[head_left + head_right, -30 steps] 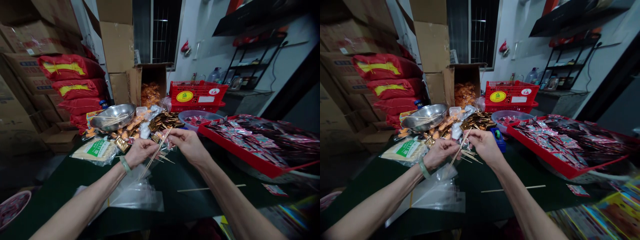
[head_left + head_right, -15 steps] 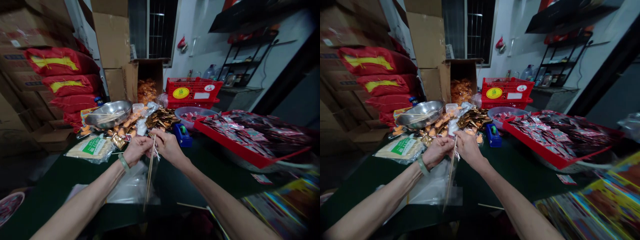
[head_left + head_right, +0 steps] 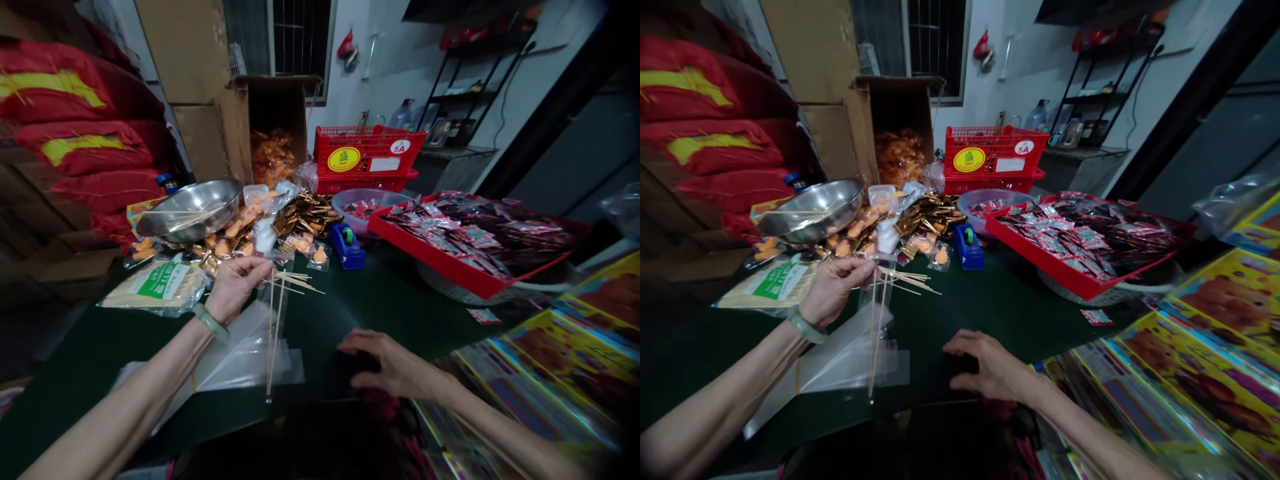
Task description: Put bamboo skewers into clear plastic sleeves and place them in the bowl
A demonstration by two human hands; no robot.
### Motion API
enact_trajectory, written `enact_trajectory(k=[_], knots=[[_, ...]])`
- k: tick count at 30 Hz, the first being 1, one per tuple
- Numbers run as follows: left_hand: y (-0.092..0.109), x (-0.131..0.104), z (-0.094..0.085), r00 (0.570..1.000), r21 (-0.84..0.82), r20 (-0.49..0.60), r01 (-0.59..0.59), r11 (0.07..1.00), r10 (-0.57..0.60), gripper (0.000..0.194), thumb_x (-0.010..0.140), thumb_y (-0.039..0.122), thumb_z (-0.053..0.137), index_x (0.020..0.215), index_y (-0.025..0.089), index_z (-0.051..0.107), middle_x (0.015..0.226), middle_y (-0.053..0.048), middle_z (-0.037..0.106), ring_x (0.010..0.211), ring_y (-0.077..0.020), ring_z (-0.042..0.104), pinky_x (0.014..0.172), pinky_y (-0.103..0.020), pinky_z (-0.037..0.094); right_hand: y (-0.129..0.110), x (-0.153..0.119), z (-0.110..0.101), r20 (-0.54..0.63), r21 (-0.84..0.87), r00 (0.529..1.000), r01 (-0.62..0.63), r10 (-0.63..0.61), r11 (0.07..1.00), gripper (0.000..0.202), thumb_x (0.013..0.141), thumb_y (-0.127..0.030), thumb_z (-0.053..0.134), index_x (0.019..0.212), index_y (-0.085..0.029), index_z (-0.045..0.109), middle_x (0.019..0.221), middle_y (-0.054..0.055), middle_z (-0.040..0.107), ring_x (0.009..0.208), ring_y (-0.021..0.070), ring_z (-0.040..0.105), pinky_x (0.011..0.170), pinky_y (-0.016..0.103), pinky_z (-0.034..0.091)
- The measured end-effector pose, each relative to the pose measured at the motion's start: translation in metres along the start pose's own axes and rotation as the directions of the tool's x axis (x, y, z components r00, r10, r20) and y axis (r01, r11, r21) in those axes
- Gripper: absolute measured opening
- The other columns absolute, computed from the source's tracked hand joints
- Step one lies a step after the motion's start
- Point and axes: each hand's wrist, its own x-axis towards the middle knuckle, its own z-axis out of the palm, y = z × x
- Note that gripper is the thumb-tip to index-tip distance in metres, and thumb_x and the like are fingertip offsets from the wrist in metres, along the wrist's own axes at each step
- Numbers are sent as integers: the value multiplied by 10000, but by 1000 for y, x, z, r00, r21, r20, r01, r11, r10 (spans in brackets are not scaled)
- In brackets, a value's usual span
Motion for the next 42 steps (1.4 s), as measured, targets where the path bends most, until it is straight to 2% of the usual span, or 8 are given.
enact_trajectory(k=[2, 5, 7, 11, 16, 23, 33, 42], knots=[[2, -3, 3, 1000, 28, -15, -14, 1000, 14, 150, 637, 258, 684, 630, 109, 663, 573, -8, 609, 526, -73, 493, 484, -170, 374, -4, 24, -12, -124, 31, 992, -22, 26, 999, 213, 854, -269, 438, 983, -170, 575, 890, 57, 577, 764, 129, 557, 681, 236, 441], [5, -7, 6, 1000, 13, 0, 23, 1000, -23, 180, 655, 283, 663, 619, 107, 662, 602, -26, 616, 542, -86, 500, 481, -182, 371, -6, 74, -15, -232, -226, 967, -161, 108, 961, 282, 908, -202, 295, 1024, -171, 551, 961, 71, 566, 865, 126, 553, 732, 221, 426], [8, -9, 6, 999, -10, 1, 38, 999, -38, 211, 661, 310, 655, 616, 104, 658, 620, -37, 617, 558, -96, 508, 474, -185, 367, -5, 111, -8, -213, -332, 965, -216, 151, 918, 247, 885, -217, 381, 1072, -159, 532, 1025, 95, 551, 933, 167, 543, 761, 260, 428], [14, -11, 1, 999, -55, -7, 45, 997, -46, 247, 667, 343, 652, 642, 98, 657, 637, -52, 617, 582, -110, 518, 463, -184, 365, -3, 158, 12, -78, -441, 974, -224, 211, 869, 174, 821, -238, 531, 922, -107, 583, 939, 88, 586, 869, 192, 568, 735, 340, 460], [13, -13, -11, 997, -62, -32, 64, 996, -66, 252, 670, 339, 655, 665, 88, 656, 645, -57, 615, 580, -112, 516, 457, -182, 365, 4, 161, 20, 43, -527, 962, -207, 269, 824, 220, 840, -273, 516, 990, -118, 557, 1001, 65, 572, 897, 174, 559, 774, 375, 463], [12, -16, -12, 997, -77, -26, 76, 994, -78, 230, 676, 324, 649, 661, 94, 650, 648, -53, 615, 584, -111, 515, 462, -181, 365, 4, 167, 15, 104, -571, 924, -247, 367, 783, 256, 837, -291, 518, 1036, -131, 540, 1035, 66, 562, 904, 178, 559, 774, 381, 466], [15, -21, -9, 997, -60, 8, 83, 995, -83, 274, 672, 363, 649, 655, 90, 650, 644, -63, 621, 559, -107, 515, 451, -184, 357, 6, 147, 10, 36, -513, 941, -271, 336, 815, 274, 854, -306, 486, 1068, -138, 517, 1035, 66, 557, 891, 175, 560, 764, 376, 465], [20, -25, -13, 996, -55, -6, 93, 994, -94, 255, 662, 341, 656, 633, 88, 641, 607, -55, 615, 537, -103, 515, 446, -182, 354, -8, 178, 15, 132, -435, 923, -275, 362, 857, 228, 833, -283, 526, 997, -128, 557, 1005, 59, 575, 893, 173, 564, 775, 378, 464]])
